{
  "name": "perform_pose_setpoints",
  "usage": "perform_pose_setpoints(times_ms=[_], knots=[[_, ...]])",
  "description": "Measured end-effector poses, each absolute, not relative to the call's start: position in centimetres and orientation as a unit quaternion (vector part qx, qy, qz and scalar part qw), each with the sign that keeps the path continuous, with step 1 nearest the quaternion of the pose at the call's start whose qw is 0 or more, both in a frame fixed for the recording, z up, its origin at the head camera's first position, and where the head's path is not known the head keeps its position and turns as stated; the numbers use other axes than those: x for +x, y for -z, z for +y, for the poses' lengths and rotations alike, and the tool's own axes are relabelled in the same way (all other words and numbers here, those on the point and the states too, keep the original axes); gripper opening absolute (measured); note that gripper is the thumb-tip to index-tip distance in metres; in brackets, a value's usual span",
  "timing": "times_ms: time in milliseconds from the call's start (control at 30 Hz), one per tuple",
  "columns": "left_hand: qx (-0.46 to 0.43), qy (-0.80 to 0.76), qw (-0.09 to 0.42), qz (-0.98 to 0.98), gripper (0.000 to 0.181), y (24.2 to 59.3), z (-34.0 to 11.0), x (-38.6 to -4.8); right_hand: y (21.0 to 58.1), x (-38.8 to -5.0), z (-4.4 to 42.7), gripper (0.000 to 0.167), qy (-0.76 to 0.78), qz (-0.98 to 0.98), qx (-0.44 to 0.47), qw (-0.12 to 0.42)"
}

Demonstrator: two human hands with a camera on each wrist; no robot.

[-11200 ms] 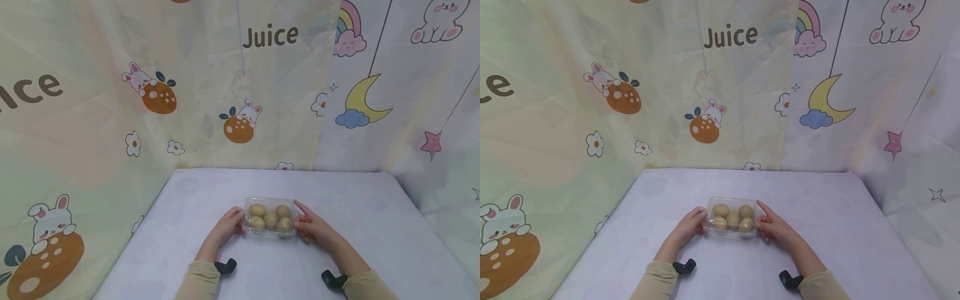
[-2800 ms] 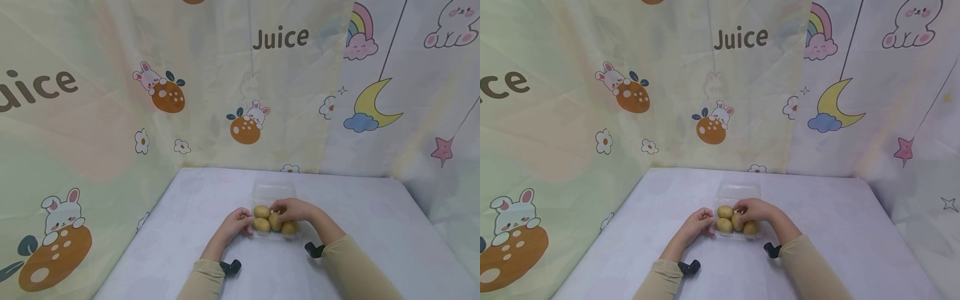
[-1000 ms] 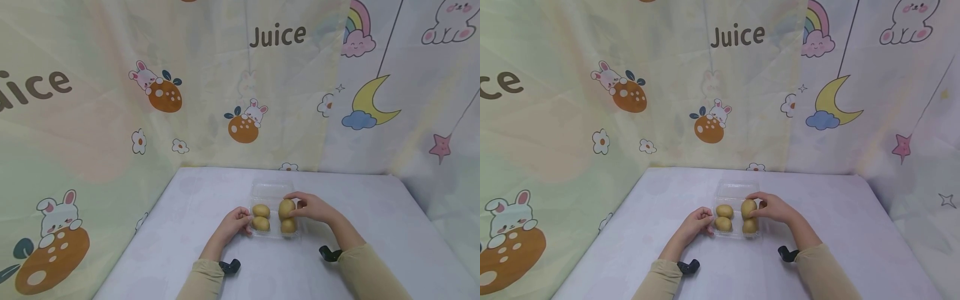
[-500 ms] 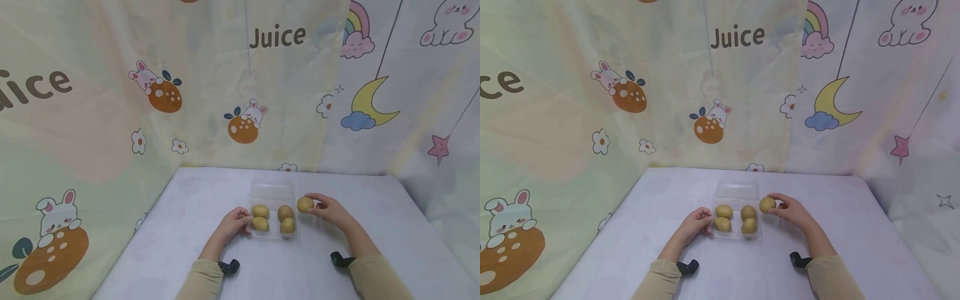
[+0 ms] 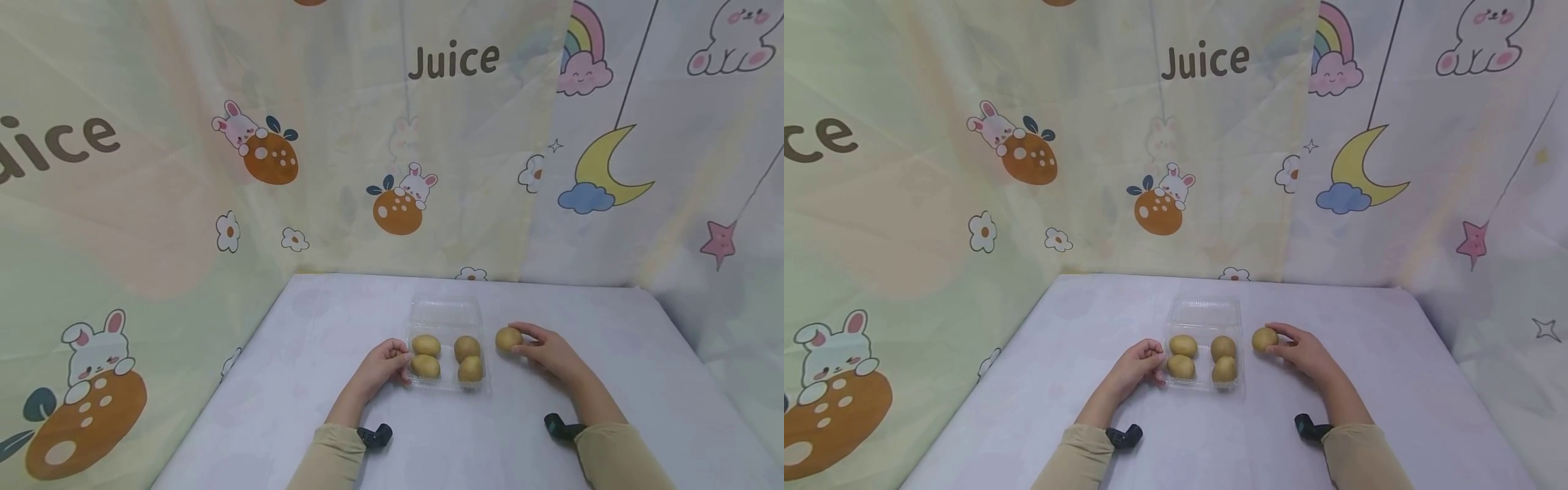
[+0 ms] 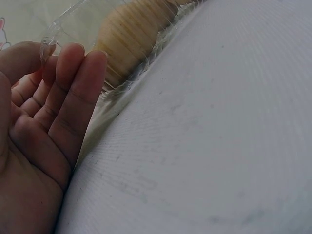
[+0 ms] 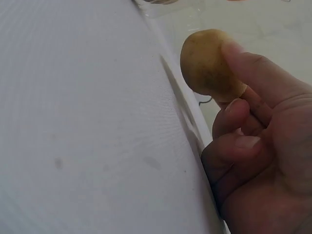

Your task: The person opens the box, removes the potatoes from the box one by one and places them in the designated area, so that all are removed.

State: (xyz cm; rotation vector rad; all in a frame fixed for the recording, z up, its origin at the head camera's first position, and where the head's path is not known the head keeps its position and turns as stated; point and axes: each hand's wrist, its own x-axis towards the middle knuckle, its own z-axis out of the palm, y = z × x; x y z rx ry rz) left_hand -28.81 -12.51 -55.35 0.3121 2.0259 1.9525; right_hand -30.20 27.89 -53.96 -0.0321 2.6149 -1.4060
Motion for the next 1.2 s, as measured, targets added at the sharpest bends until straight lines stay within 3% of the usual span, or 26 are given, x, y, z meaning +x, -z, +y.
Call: perform_pose_setpoints(times_ms=[1200], knots=[[0.105, -0.683, 0.161, 0.705, 0.021, 55.16, -12.49, -28.75, 53.74, -30.10, 27.96, 0.069, 0.504, 0.857, -0.033, 0.106]])
